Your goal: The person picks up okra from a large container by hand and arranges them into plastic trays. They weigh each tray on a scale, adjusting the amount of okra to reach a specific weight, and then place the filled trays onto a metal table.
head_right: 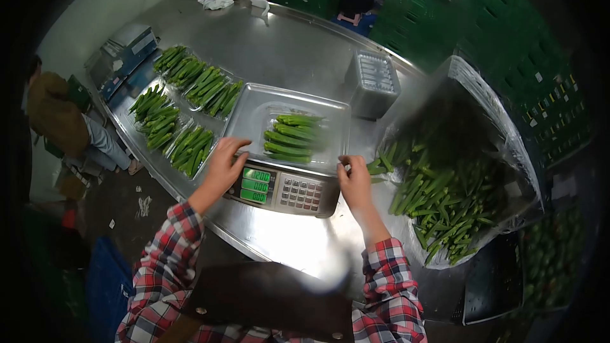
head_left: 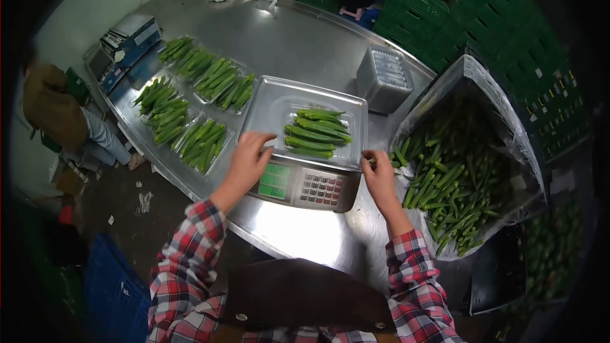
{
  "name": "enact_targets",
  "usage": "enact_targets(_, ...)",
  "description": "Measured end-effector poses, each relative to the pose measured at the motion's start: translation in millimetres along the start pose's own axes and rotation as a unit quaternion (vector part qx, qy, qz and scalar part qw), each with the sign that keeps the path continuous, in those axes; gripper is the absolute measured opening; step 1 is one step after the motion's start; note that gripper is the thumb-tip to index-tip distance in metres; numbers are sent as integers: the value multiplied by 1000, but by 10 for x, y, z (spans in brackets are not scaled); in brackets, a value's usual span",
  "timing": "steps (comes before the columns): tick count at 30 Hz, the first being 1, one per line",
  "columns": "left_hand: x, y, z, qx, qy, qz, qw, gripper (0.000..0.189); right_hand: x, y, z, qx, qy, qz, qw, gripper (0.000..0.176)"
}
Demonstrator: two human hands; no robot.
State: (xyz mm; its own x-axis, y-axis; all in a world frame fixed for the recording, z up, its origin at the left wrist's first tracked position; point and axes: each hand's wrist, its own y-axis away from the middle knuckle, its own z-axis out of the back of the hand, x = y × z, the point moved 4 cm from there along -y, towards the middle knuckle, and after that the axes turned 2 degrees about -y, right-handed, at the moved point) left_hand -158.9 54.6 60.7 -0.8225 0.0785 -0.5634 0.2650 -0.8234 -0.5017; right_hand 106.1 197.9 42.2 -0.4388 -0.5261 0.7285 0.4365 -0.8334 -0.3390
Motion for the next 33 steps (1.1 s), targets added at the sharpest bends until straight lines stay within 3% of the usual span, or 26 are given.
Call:
enact_targets(2, 49, -287, -216, 23, -40, -47, 998, 33, 73, -94, -129, -1, -2, 24, 1000, 14)
enact_targets(5, 305, -573, -613, 129, -133, -64, 981, 36, 142, -183, -249, 4, -25, 23, 999, 12)
enact_targets(9, 308, -702, -640, 205, -113, -115, 965, 34, 144, -74, -198, 13, -39, -3, 999, 12)
enact_targets(12, 250, -681, -389, 208, -7, -52, 977, 29, 93, 60, -70, 18, -80, -45, 996, 11)
enact_targets(13, 241, -611, -253, 178, 39, -13, 983, 21, 46, 120, -45, 19, -95, -55, 994, 12)
enact_targets(15, 247, -372, -82, 201, 148, 95, 964, 23, -41, 253, -3, 23, -125, -74, 989, 15)
enact_targets(18, 182, 179, -195, 252, 308, 206, 894, 26, 71, 513, -27, 86, -168, -79, 979, 25)
enact_targets(20, -72, 526, -305, 290, 368, 246, 849, 25, 351, 691, -44, 192, -155, -31, 969, 39)
enact_targets(22, -151, 914, -524, 274, 455, 304, 791, 24, 371, 954, -116, 282, -161, -68, 943, 41)
enact_targets(23, -168, 1069, -627, 264, 495, 333, 758, 24, 383, 1055, -94, 283, -167, -112, 938, 38)
enact_targets(26, -260, 1428, -750, 310, 478, 365, 736, 25, 92, 1314, -90, 302, -87, -77, 946, 33)
enact_targets(28, -296, 1679, -882, 372, 459, 343, 731, 34, -50, 1460, -86, 352, -89, -150, 920, 27)
enact_targets(30, -325, 1772, -922, 458, 327, 348, 750, 39, -318, 1690, -143, 416, -105, -245, 869, 25)
enact_targets(33, -190, 1731, -871, 429, 307, 299, 795, 38, -337, 1738, -91, 479, -26, -210, 852, 31)
